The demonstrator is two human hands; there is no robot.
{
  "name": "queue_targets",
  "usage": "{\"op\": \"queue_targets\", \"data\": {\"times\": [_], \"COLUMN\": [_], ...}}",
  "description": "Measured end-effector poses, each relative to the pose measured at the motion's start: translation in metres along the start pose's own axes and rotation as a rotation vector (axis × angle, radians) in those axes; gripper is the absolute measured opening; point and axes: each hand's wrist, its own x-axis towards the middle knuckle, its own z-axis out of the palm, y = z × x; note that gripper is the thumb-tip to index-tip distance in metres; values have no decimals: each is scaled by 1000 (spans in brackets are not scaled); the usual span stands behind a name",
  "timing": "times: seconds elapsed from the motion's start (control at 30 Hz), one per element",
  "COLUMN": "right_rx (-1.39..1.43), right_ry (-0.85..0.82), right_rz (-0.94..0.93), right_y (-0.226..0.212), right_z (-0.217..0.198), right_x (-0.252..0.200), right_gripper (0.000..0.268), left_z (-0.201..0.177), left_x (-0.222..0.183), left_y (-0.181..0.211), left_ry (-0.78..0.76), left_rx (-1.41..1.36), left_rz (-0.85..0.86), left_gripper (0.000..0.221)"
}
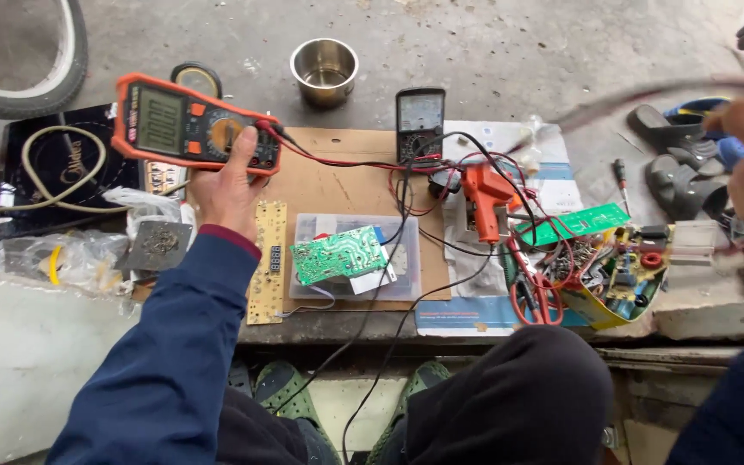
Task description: Testing a circuit board with a digital multimeter to check for electrical signals and diagnose faults.
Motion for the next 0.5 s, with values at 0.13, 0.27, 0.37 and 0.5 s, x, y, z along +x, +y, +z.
{"op": "queue_targets", "data": {"times": [0.13, 0.27, 0.37, 0.5], "right_rx": [135, -37, -2, -526], "right_ry": [111, 105, 13, -298], "right_rz": [152, 457, 608, 579], "right_y": [-151, -182, -113, -52], "right_z": [83, 150, 210, 305], "right_x": [-46, -59, -74, -118], "right_gripper": [23, 23, 30, 44], "left_z": [-1, 7, 12, 15], "left_x": [7, 4, -7, -24], "left_y": [-7, 2, 18, 39], "left_ry": [-48, -13, -35, -89], "left_rx": [4, 26, 18, 73], "left_rz": [51, 53, 84, 196], "left_gripper": [45, 46, 42, 43]}}
